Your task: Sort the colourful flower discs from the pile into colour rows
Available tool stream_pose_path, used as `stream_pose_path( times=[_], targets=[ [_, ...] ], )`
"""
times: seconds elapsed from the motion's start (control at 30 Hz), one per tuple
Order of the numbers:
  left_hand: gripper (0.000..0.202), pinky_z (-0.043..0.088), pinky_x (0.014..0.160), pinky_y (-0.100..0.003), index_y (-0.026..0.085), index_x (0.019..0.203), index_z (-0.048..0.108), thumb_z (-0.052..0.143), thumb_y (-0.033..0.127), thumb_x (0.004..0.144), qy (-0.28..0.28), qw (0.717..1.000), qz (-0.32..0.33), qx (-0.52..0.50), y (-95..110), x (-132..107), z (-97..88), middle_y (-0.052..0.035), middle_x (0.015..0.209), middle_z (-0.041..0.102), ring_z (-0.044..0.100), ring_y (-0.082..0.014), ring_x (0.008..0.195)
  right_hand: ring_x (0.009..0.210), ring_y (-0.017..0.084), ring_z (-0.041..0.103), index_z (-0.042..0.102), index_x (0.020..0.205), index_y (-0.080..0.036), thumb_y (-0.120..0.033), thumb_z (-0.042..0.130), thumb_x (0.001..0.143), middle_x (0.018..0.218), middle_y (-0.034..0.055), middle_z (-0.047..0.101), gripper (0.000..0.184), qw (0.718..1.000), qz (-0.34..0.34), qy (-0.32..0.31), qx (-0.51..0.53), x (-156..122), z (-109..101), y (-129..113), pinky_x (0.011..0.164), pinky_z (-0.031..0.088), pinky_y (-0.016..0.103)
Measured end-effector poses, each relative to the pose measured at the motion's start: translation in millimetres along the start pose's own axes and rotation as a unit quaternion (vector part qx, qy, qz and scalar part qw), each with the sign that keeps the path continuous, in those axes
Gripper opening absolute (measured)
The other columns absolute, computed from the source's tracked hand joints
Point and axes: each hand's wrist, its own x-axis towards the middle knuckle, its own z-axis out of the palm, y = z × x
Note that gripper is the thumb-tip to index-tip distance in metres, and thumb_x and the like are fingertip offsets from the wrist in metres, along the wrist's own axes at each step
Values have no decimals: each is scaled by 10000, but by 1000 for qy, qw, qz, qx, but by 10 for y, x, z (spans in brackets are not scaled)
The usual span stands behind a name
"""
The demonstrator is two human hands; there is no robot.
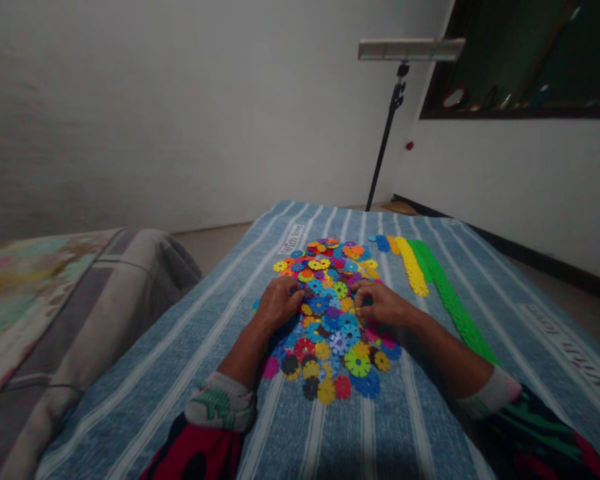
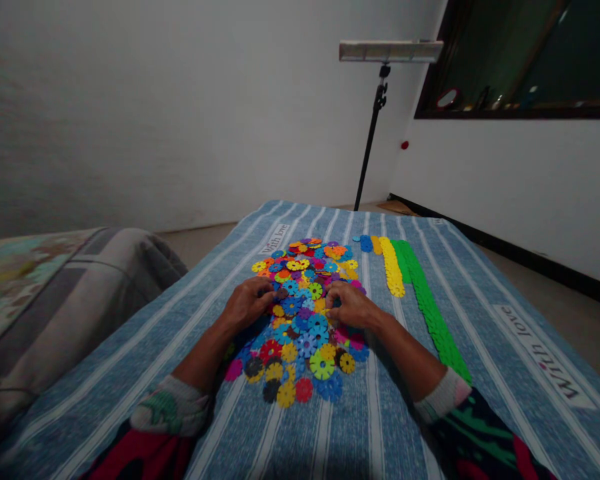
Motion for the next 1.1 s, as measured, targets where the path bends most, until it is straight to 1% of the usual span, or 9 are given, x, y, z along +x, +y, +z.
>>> stream_pose_path(
  times=[0.1,0.2,0.37,0.43,0.5,0.63,0.77,0.97,1.1],
  targets=[
    [229,453,701,-291,182,611,659,603,302,797,3,1000,-1,-3,-6,3,-4,-32,711,655,586,-173,718,1118,248,605,649,658,-186,-84,670,679,1107,73,669,106,999,3,23,30,12,-89,1,970,455,430],
    [195,459,702,-299,188,624,662,602,286,782,10,1000,-4,-3,-41,11,2,-32,716,660,586,-180,721,1104,243,622,673,666,-198,-129,649,710,1083,67,691,85,998,10,64,24,-2,-322,75,979,453,425],
    [173,460,702,-294,198,650,663,568,280,770,16,1000,0,0,-93,23,14,-29,736,664,592,-183,734,1067,264,642,689,650,-184,-167,651,693,1055,93,708,60,983,61,154,-80,-118,-921,414,974,452,414],
    [182,456,700,-297,196,643,655,558,280,773,10,1000,4,3,-92,26,13,-32,733,660,591,-185,728,1005,258,658,690,633,-186,-166,643,687,974,83,722,74,976,88,160,-122,-193,-1103,578,939,469,395],
    [202,450,692,-298,197,633,646,547,283,787,3,1000,7,5,-80,28,8,-34,725,655,589,-184,717,930,243,665,694,629,-192,-155,634,679,886,65,724,86,970,111,154,-151,-270,-1198,725,884,486,363],
    [246,447,687,-300,196,608,632,537,310,805,-5,1000,2,12,-43,28,-3,-43,724,652,595,-188,720,807,211,659,688,613,-186,-135,626,657,778,46,705,92,965,140,140,-169,-382,-1177,922,778,493,306],
    [254,454,698,-314,193,613,637,528,335,793,-3,1000,-4,21,-25,23,-10,-53,740,658,606,-203,734,763,194,655,687,609,-176,-132,610,675,732,37,693,111,966,152,123,-171,-416,-1113,1003,739,481,281],
    [242,468,762,-322,190,632,637,500,314,789,-5,1000,6,28,-51,26,-5,-60,780,676,622,-214,799,794,193,663,731,670,-167,-136,620,691,774,46,716,117,953,174,111,-220,-409,-1151,1077,735,469,252],
    [232,462,751,-320,189,639,634,502,305,791,-7,999,4,34,-62,29,7,-58,769,671,620,-214,782,886,220,671,765,783,-169,-157,647,707,906,69,741,141,937,194,121,-265,-423,-1126,1139,793,478,269]
  ],
)
